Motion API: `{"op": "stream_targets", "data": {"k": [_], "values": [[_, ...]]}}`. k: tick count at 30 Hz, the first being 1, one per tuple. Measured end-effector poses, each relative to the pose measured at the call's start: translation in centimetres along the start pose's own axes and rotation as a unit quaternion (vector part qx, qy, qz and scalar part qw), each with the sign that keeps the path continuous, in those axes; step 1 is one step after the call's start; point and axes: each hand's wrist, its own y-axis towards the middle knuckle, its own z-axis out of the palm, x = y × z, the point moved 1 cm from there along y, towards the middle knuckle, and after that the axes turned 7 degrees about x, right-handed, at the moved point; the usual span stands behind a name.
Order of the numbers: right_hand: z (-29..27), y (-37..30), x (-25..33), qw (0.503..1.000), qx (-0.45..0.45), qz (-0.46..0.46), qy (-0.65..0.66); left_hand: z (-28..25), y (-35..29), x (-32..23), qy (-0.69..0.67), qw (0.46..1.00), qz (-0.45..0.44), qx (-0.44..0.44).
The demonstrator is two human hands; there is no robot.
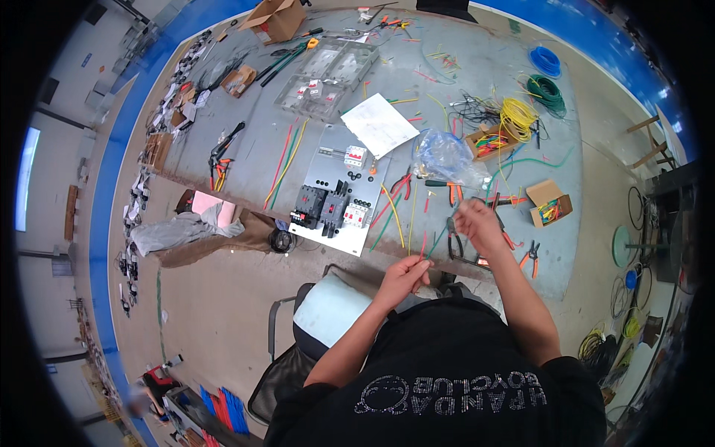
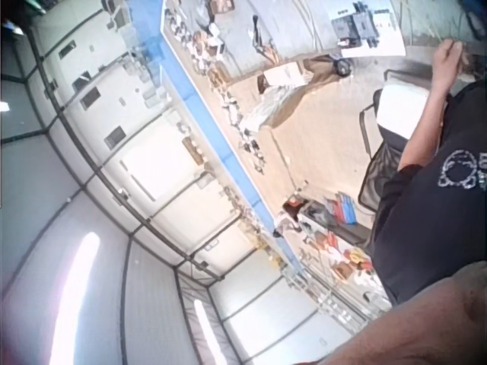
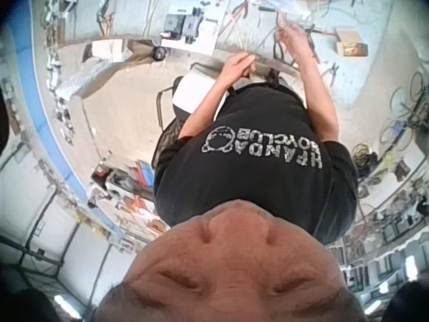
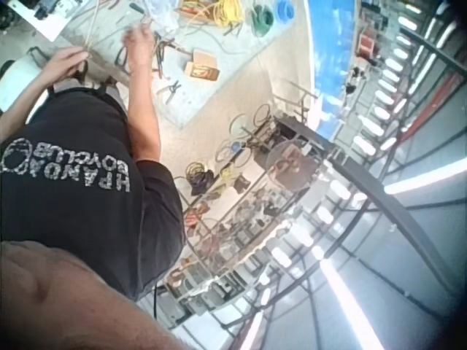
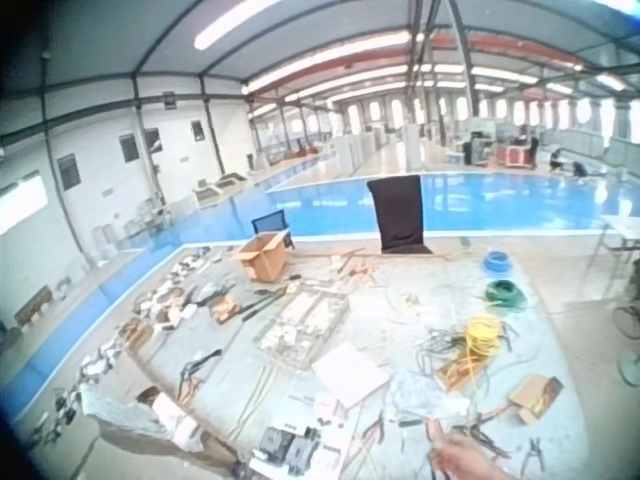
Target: The person strips insulation from colored wires and connects them to terminals on a DIN rail-mounted electrical panel. They use wire strippers and a screwdriver to prepare and secure the wires to circuit breakers and contactors.
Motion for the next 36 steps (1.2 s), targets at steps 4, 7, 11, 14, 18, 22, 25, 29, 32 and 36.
{"op": "stream_targets", "data": {"k": [4,7,11,14,18,22,25,29,32,36], "values": [[4.6,-2.5,-2.1,0.984,0.112,0.025,-0.136,0.9,1.6,-0.8,0.004,1.0,0.028,-0.008],[6.2,-2.6,-0.7,0.985,0.097,0.048,-0.132,1.1,1.2,-1.8,0.001,0.999,0.036,-0.022],[5.1,-1.3,-0.5,0.981,0.114,0.034,-0.152,1.1,0.9,-1.2,0.007,0.997,0.066,-0.041],[5.1,-0.9,0.0,0.986,0.088,0.017,-0.14,1.4,0.6,-1.3,0.026,0.994,0.075,-0.079],[6.6,-2.0,-1.2,0.979,0.132,0.037,-0.151,1.8,1.4,-1.1,0.085,0.982,0.122,-0.118],[6.7,-2.3,-1.8,0.982,0.138,0.007,-0.131,3.0,1.9,-1.2,0.085,0.969,0.168,-0.159],[7.2,-2.1,-0.5,0.987,0.105,-0.014,-0.117,2.9,1.7,-1.3,0.078,0.971,0.155,-0.162],[5.5,0.0,1.8,0.993,0.052,-0.04,-0.102,3.8,0.1,-3.1,0.011,0.985,0.09,-0.145],[3.0,2.6,3.3,0.996,0.014,-0.047,-0.073,3.9,-1.7,-3.5,-0.004,0.989,0.047,-0.137],[0.2,4.7,6.8,0.995,-0.013,-0.062,-0.082,4.0,-4.1,-3.8,0.031,0.989,0.043,-0.137]]}}
